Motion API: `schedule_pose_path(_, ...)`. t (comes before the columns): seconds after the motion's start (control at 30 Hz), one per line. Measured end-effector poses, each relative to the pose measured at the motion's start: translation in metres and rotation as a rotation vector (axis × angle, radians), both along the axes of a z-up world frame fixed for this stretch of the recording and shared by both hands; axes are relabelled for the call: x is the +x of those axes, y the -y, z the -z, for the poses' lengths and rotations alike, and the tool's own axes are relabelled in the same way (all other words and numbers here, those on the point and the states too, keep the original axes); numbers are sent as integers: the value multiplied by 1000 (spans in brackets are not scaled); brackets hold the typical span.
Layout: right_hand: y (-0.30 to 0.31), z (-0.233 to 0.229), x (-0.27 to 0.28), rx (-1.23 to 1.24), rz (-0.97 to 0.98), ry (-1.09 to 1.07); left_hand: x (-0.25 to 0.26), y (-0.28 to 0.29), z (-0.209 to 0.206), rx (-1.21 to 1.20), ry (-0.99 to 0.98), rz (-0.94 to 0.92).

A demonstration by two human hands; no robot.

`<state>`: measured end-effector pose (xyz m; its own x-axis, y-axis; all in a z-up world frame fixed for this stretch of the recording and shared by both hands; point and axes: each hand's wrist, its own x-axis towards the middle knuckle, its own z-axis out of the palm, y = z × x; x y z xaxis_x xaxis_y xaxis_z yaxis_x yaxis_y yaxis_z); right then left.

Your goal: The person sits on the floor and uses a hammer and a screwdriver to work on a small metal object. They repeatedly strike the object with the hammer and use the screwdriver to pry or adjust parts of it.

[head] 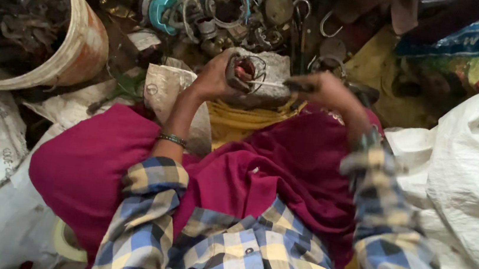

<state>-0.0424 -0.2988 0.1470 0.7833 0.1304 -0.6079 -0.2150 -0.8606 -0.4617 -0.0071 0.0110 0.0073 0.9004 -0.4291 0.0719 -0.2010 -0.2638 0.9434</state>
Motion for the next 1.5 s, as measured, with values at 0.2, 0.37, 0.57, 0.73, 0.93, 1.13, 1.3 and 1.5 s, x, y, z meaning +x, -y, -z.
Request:
schedule_pose_path(0.2,-34,-46,-112,-143,-104,614,-8,-2,-12,-163,-32,27)
schedule_pose_path(0.37,-35,-44,-133,208,73,564,-9,1,-17,-51,134,47)
schedule_pose_path(0.57,-44,-19,-136,325,120,574,-11,2,-20,60,225,27)
schedule_pose_path(0.73,-45,-9,-143,244,166,569,-10,6,-14,131,208,20)
schedule_pose_path(0.93,-53,-12,-150,123,148,612,-11,21,1,279,293,-54)
schedule_pose_path(1.13,-78,-6,-146,-124,56,747,-13,25,2,220,205,-202)
schedule_pose_path(1.3,-70,-14,-146,-58,108,686,-15,17,-5,136,235,-170)
schedule_pose_path(1.5,-52,-20,-145,-59,-3,753,-14,15,-12,161,161,-83)
